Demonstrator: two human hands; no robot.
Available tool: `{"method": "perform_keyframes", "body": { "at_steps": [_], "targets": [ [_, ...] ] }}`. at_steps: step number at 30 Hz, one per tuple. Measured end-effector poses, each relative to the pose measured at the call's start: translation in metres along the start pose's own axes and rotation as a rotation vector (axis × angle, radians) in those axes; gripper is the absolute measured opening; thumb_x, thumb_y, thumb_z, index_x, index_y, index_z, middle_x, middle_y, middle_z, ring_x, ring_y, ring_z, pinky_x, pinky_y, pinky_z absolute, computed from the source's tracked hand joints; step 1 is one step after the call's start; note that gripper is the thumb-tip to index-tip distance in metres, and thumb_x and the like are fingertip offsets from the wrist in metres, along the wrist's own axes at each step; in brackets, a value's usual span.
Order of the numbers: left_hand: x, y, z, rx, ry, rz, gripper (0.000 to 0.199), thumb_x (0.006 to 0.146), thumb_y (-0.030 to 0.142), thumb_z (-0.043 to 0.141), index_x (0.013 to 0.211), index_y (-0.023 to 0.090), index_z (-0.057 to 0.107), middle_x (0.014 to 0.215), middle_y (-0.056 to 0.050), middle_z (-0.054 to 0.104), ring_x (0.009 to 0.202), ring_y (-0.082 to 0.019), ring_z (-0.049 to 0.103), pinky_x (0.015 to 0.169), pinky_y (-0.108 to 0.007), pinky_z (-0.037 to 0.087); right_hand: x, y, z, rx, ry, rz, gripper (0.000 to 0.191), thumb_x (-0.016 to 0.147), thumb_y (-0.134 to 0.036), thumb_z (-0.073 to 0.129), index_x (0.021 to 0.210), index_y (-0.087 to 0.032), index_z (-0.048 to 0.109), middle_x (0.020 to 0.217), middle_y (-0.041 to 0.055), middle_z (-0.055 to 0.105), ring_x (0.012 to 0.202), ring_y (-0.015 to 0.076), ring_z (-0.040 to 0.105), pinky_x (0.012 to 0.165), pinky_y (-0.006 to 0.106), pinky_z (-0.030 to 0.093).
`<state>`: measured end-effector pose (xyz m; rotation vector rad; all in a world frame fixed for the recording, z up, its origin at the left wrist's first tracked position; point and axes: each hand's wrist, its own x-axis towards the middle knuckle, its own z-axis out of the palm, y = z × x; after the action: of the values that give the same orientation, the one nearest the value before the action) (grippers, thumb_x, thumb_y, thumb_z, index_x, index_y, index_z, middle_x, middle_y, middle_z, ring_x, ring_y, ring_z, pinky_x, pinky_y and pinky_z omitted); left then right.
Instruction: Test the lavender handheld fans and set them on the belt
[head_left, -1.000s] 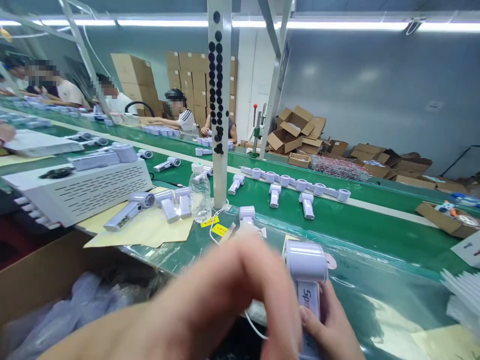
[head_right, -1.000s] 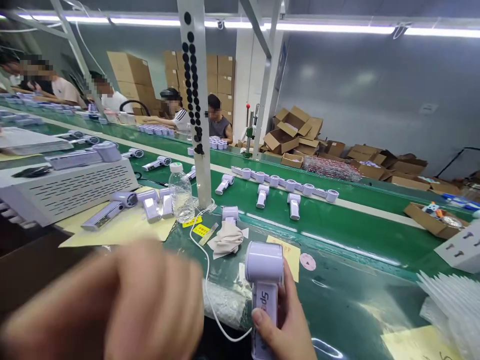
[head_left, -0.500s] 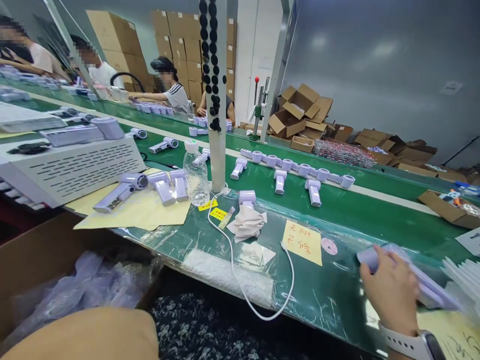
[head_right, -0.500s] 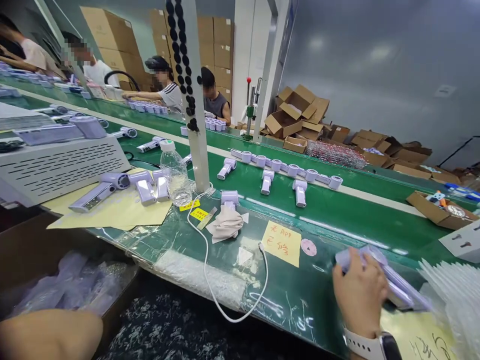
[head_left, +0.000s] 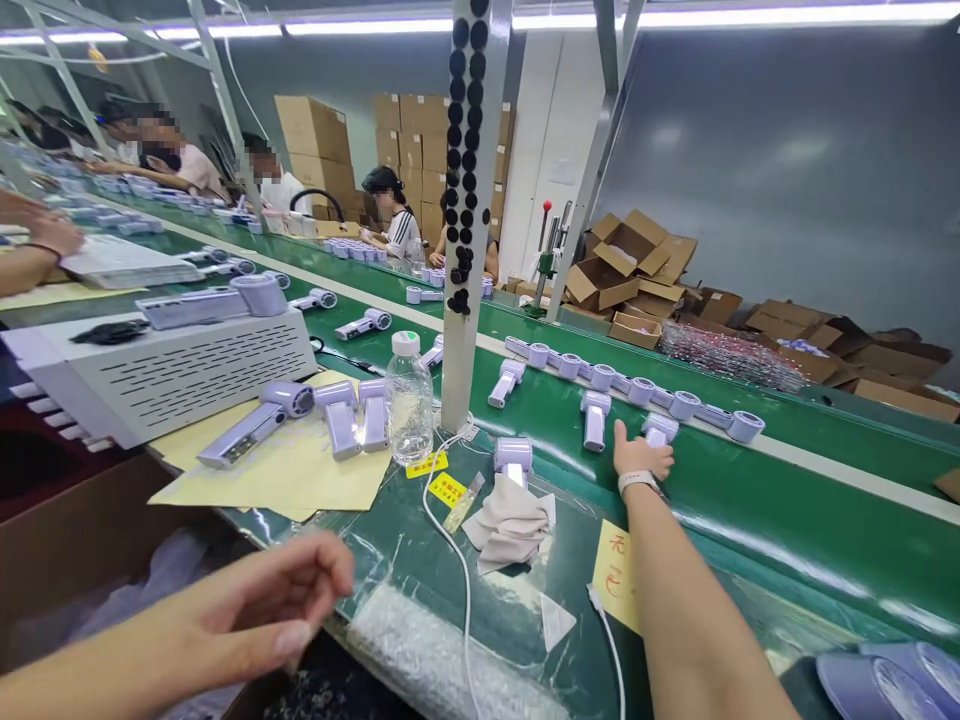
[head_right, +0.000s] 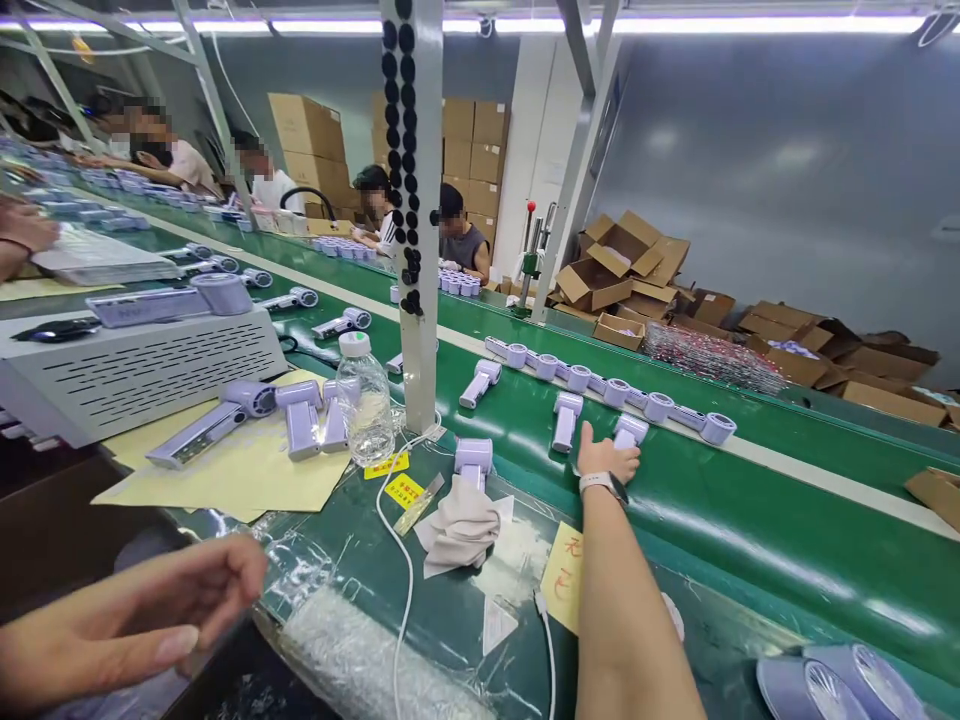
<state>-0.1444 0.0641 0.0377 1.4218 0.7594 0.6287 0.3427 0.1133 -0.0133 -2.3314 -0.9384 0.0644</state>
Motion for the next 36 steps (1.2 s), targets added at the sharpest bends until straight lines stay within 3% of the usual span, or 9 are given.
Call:
{"method": "perform_keyframes", "body": {
  "at_steps": [3, 10, 14, 17, 19, 22, 24, 28, 36],
  "targets": [
    [0.022, -0.015, 0.021, -0.058, -0.27, -0.075, 0.039, 0.082, 0.06, 0.073, 0.104, 0.027, 0.068, 0.082, 0.002, 0.061, 0.073, -0.015, 0.053, 0.071, -0.027, 0.044, -0.013, -0.03, 0.014, 0.088, -0.075, -0.064, 0.035, 0.101, -0.038, 0.066, 0.13, -0.017, 0.064, 0.139, 0.0121, 0.06, 0.12, 0.0275, 0.063, 0.101, 0.051, 0.053],
    [0.067, -0.047, 0.096, -0.4, -0.382, 0.01, 0.049, 0.09, 0.062, 0.067, 0.112, 0.019, 0.066, 0.094, -0.009, 0.074, 0.086, -0.022, 0.071, 0.086, -0.037, 0.052, -0.078, -0.037, -0.033, 0.226, -0.322, -0.176, 0.027, 0.099, -0.037, 0.065, 0.106, -0.013, 0.073, 0.113, 0.0098, 0.073, 0.102, 0.0271, 0.071, 0.093, 0.047, 0.058],
    [0.076, -0.026, 0.141, -0.68, -0.161, 0.09, 0.074, 0.077, 0.077, 0.069, 0.128, 0.024, 0.064, 0.135, -0.014, 0.067, 0.129, -0.028, 0.061, 0.114, -0.043, 0.042, -0.18, -0.029, -0.064, 0.336, -0.42, -0.383, 0.041, 0.08, -0.044, 0.078, 0.114, -0.021, 0.079, 0.151, 0.0108, 0.056, 0.137, 0.0379, 0.053, 0.118, 0.051, 0.04],
    [0.073, -0.02, 0.165, -0.797, -0.005, 0.053, 0.069, 0.08, 0.078, 0.066, 0.118, 0.02, 0.068, 0.125, -0.014, 0.072, 0.119, -0.03, 0.067, 0.106, -0.044, 0.049, -0.248, -0.026, -0.079, 0.371, -0.403, -0.523, 0.065, 0.07, -0.05, 0.086, 0.129, -0.025, 0.074, 0.169, 0.0121, 0.031, 0.154, 0.0461, 0.028, 0.123, 0.062, 0.027],
    [0.064, -0.023, 0.167, -0.774, 0.003, -0.012, 0.062, 0.079, 0.075, 0.069, 0.105, 0.019, 0.071, 0.104, -0.013, 0.078, 0.101, -0.029, 0.073, 0.093, -0.042, 0.056, -0.265, -0.019, -0.088, 0.395, -0.495, -0.573, 0.057, 0.074, -0.055, 0.084, 0.122, -0.025, 0.077, 0.17, 0.0119, 0.029, 0.151, 0.046, 0.033, 0.12, 0.063, 0.033],
    [0.046, -0.031, 0.153, -0.72, -0.043, -0.065, 0.061, 0.077, 0.076, 0.07, 0.092, 0.018, 0.073, 0.088, -0.01, 0.078, 0.086, -0.025, 0.074, 0.082, -0.038, 0.058, -0.247, -0.003, -0.091, 0.366, -0.537, -0.513, 0.041, 0.095, -0.056, 0.057, 0.083, -0.022, 0.076, 0.132, 0.0164, 0.067, 0.115, 0.0352, 0.066, 0.098, 0.051, 0.053],
    [0.035, -0.031, 0.138, -0.712, -0.013, -0.033, 0.062, 0.072, 0.076, 0.074, 0.09, 0.017, 0.075, 0.088, -0.009, 0.078, 0.084, -0.023, 0.073, 0.081, -0.034, 0.059, -0.224, 0.006, -0.082, 0.258, -0.385, -0.383, 0.041, 0.1, -0.046, 0.048, 0.071, -0.022, 0.063, 0.094, 0.0161, 0.07, 0.096, 0.0328, 0.066, 0.086, 0.048, 0.054],
    [0.023, -0.019, 0.117, -0.715, 0.044, 0.091, 0.065, 0.065, 0.075, 0.079, 0.091, 0.016, 0.077, 0.092, -0.008, 0.078, 0.09, -0.024, 0.074, 0.084, -0.033, 0.059, -0.213, 0.007, -0.055, 0.215, -0.346, -0.363, 0.025, 0.087, -0.025, 0.06, 0.068, -0.025, 0.043, 0.084, 0.0149, 0.061, 0.102, 0.0362, 0.059, 0.09, 0.049, 0.047],
    [0.017, -0.007, 0.13, -0.821, 0.051, 0.28, 0.071, 0.057, 0.085, 0.076, 0.075, 0.017, 0.072, 0.102, -0.01, 0.078, 0.086, -0.025, 0.073, 0.075, -0.035, 0.059, -0.31, -0.024, -0.085, 0.58, -0.928, -0.388, 0.023, 0.093, -0.04, 0.054, 0.087, -0.021, 0.064, 0.061, 0.0011, 0.066, 0.055, 0.0182, 0.063, 0.057, 0.028, 0.048]
  ]
}}
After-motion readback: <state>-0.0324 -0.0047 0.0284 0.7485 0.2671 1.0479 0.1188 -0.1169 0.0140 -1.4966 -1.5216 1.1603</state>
